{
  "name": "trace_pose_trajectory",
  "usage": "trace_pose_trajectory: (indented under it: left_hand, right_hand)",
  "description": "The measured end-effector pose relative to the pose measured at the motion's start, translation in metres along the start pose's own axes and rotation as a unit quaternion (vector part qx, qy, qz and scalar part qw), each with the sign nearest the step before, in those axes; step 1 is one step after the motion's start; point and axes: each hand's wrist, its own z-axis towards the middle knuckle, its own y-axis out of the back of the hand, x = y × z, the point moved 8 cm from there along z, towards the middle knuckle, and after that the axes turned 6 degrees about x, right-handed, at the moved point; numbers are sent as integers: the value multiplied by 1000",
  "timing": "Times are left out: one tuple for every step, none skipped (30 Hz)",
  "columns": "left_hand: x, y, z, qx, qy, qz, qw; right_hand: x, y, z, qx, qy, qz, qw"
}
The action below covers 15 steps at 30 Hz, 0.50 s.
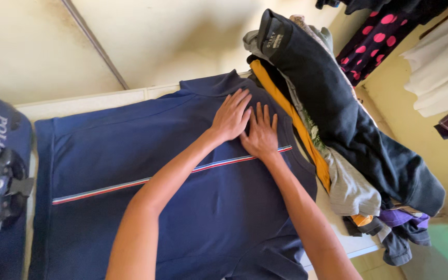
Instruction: The person lays a navy polo shirt flat on a table, smooths it out by hand, and folds one sleeve inward across the back of the shirt.
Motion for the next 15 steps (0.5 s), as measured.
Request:
trace_pose_trajectory:
  left_hand:
    - [-1, 1, -17, 44, -8, 20, 999]
    - [3, 9, -32, 44, -4, 23, 999]
    - [9, 9, -46, 106, 14, 66, 992]
    - [17, 10, -61, 168, 31, 109, 979]
    - [23, 21, -71, 168, 35, 110, 979]
    - [31, 31, -82, 178, 50, 114, 976]
    - [37, 41, -94, 188, 65, 115, 973]
    - [43, 52, -104, 188, 70, 116, 973]
    - [52, 64, -115, 194, 89, 121, 969]
    - [62, 76, -128, 201, 108, 125, 965]
    - [70, 89, -140, 201, 112, 127, 965]
    - [81, 105, -154, 193, 131, 143, 962]
    - [93, 119, -167, 185, 148, 160, 958]
    - [102, 131, -179, 185, 152, 162, 957]
    - [114, 144, -193, 177, 174, 176, 953]
  right_hand:
    - [-3, -2, 0, -11, 1, 2, 1000]
    - [-5, -3, 0, -22, 3, 4, 1000]
    - [-5, -6, -1, -19, 7, 7, 1000]
    - [-5, -7, -1, -21, 6, 7, 1000]
    - [-6, -6, 0, -23, 3, 8, 1000]
    - [-4, -6, 1, -22, 7, 10, 1000]
    - [-4, -6, 1, -17, 2, 7, 1000]
    - [-4, -6, 1, -13, -2, 4, 1000]
    - [-3, -6, 2, -10, 2, 6, 1000]
    - [-3, -6, 2, -5, -1, -2, 1000]
    - [-3, -7, 2, -1, -4, -10, 1000]
    - [-3, -7, 2, 1, 0, -8, 1000]
    - [-3, -7, 2, 0, -1, -9, 1000]
    - [-3, -7, 3, -1, -1, -11, 1000]
    - [-3, -7, 3, 1, 3, -9, 1000]
